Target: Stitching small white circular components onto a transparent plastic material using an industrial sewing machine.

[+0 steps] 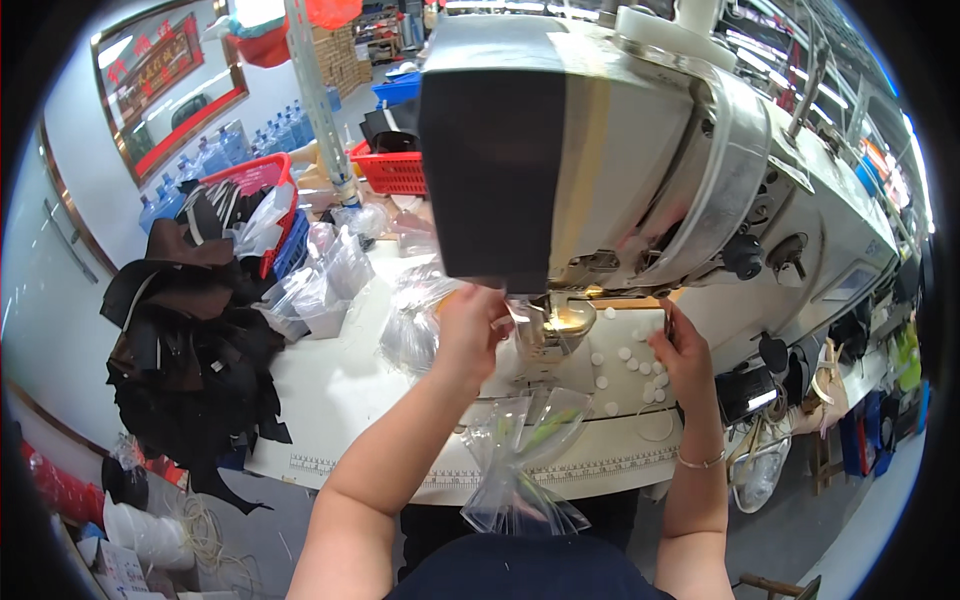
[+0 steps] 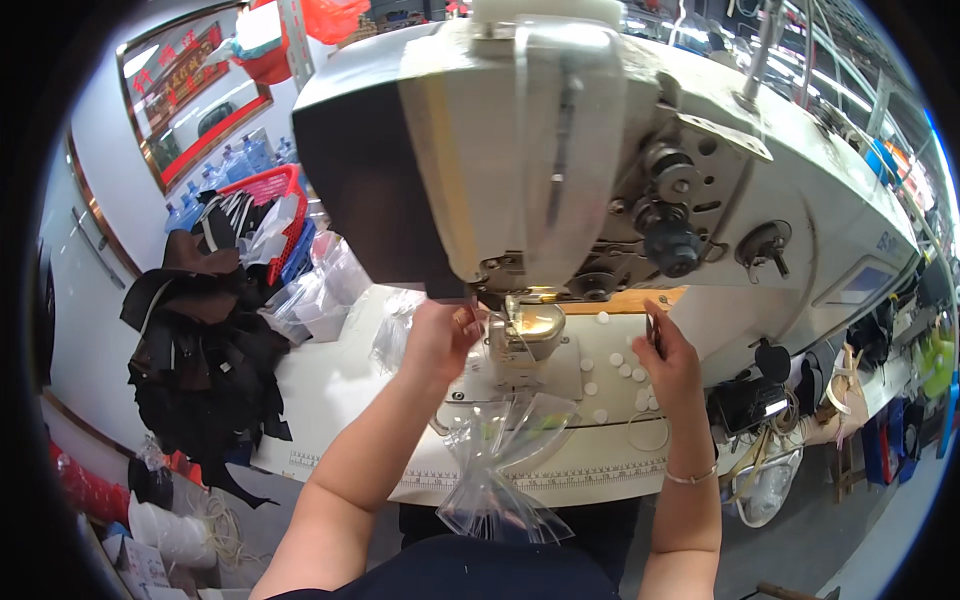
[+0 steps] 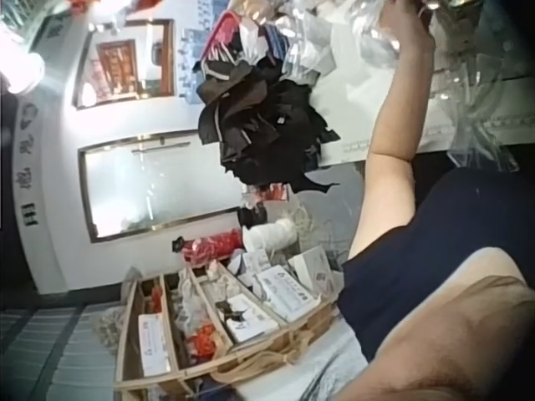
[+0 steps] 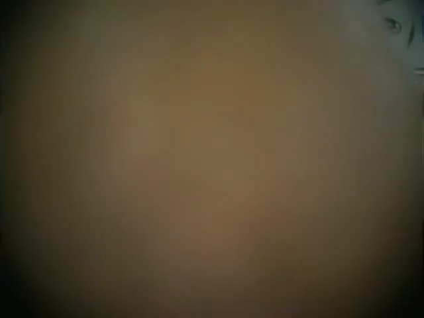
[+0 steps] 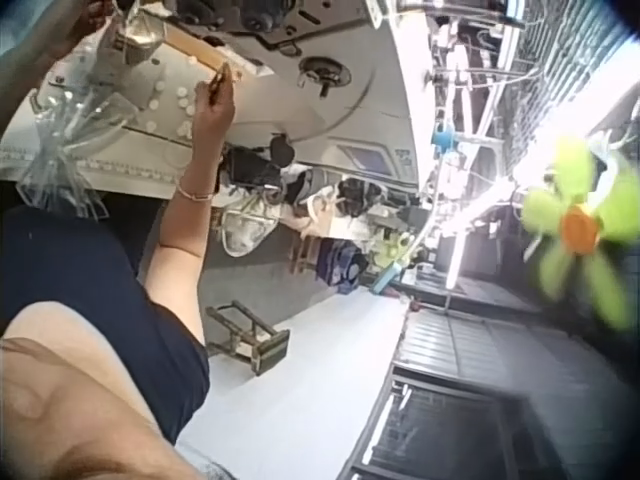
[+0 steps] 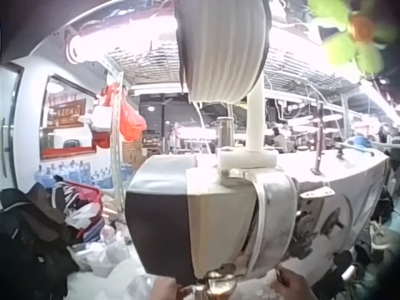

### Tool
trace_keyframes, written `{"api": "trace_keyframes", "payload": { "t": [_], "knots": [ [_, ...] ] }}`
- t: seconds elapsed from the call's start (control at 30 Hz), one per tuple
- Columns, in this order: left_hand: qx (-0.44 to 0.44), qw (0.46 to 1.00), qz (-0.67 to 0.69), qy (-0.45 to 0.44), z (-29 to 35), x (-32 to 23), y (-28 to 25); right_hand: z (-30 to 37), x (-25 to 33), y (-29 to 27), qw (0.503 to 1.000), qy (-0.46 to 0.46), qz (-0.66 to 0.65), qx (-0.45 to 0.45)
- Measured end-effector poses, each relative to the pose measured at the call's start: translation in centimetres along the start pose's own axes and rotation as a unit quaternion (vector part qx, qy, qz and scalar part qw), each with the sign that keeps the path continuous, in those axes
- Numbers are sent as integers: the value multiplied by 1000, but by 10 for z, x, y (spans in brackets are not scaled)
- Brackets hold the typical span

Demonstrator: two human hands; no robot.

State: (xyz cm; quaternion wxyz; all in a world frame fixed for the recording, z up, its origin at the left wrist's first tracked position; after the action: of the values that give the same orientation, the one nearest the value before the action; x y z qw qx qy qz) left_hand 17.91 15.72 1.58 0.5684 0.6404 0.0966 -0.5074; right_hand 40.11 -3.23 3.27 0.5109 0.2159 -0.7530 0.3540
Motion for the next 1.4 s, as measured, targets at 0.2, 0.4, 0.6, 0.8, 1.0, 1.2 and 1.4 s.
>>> {"api": "trace_keyframes", "payload": {
  "t": [0.2,0.4,0.6,0.8,1.0,1.2,1.4],
  "knots": [
    [-28,992,5,123,27,-55,-63,71,50,36,969,-178,172,8],
    [-5,969,-168,181,115,-68,-68,100,158,143,908,-399,61,108],
    [34,983,-135,123,136,-53,-65,100,177,173,879,-455,113,87],
    [60,983,-137,109,136,-46,-65,110,183,177,847,-504,148,86],
    [93,980,-147,93,133,-36,-41,111,177,146,888,-457,38,32],
    [73,546,-597,584,191,-82,8,165,184,26,841,-489,-123,-198],
    [85,398,-602,687,226,-59,8,159,194,116,860,-497,90,77]
  ]
}}
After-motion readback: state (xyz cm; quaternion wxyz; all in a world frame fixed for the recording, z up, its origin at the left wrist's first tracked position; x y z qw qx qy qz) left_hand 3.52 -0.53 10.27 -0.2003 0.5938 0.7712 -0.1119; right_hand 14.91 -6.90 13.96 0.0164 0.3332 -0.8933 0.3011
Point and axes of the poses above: each hand's wrist, its own z-axis away from the middle knuckle, its own y-axis out of the palm, x = y × z, the point moved 10 cm from there along -z, towards the middle knuckle, and after that the axes turned 2 degrees about -y, right-handed, at the moved point
